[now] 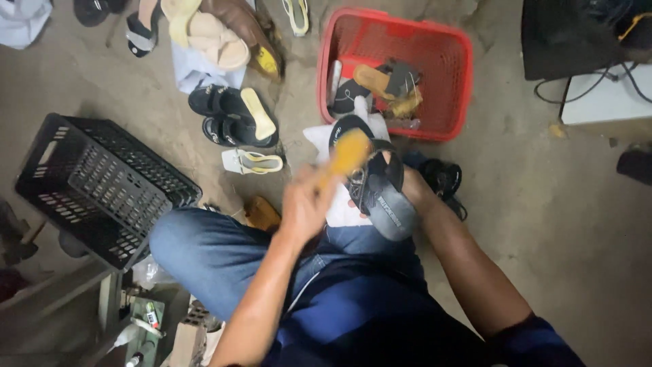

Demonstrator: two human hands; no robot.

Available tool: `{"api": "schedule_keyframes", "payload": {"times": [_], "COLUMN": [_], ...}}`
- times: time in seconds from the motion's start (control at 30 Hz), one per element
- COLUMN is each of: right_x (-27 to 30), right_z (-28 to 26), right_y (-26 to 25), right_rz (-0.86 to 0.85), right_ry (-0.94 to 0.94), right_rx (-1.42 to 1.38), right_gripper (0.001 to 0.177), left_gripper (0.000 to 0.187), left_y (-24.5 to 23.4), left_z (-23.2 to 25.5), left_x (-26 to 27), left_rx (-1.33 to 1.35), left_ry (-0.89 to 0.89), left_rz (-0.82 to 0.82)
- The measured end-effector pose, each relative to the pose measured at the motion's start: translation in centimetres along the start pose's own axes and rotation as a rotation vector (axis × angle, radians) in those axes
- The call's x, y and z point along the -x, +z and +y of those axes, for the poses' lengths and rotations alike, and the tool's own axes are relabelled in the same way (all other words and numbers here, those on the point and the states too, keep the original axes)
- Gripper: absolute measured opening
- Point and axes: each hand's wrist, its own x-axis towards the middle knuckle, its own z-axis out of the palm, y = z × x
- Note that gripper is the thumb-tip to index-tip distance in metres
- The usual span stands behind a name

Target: The person sits on the floor and uses a brush to clean a black sandal, repeatedly brushing the upper and sole. The person then picks up a second black sandal and continues brushing it in the same manner.

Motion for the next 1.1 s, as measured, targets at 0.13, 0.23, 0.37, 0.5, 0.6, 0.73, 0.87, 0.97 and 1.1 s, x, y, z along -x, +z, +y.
{"api": "schedule_keyframes", "payload": {"times": [0.13,0.23,0.37,0.5,0.6,0.73,0.87,0.97,1.1], "right_x": [-0.5,-0.9,-1.1,-0.2,1.0,1.6,2.3,2.1,1.5], "right_z": [-0.2,-0.6,-2.1,-1.6,-1.9,-2.1,-1.2,-0.8,0.1], "right_y": [0.1,0.5,0.3,-0.1,-0.2,-0.3,-0.9,-0.5,0.0], "right_rz": [-0.008,-0.034,-0.032,-0.010,0.006,0.024,0.022,0.024,0.005], "right_ry": [-0.007,-0.003,-0.036,-0.041,-0.051,-0.075,-0.061,-0.067,-0.068], "right_rx": [0.038,0.095,0.156,0.187,0.219,0.245,0.285,0.309,0.339], "right_gripper": [0.079,0.079,0.078,0.077,0.077,0.076,0.075,0.075,0.074], "left_gripper": [0.043,0.043,0.043,0.039,0.044,0.041,0.044,0.040,0.038], "left_y": [0.1,1.0,1.8,1.5,2.6,2.2,1.3,-0.7,-2.8], "left_z": [0.0,-1.5,1.1,-0.7,-1.3,1.3,-2.6,3.3,3.7], "left_x": [2.8,0.9,1.0,0.2,-0.9,1.3,-1.3,0.6,0.4], "left_rx": [0.094,-0.026,0.037,0.065,-0.033,0.124,0.073,0.133,0.044], "left_ry": [-0.051,-0.088,-0.100,-0.154,-0.158,-0.151,-0.075,-0.051,-0.003], "left_rz": [-0.117,0.005,-0.006,-0.039,0.110,0.028,0.234,0.070,0.132]}}
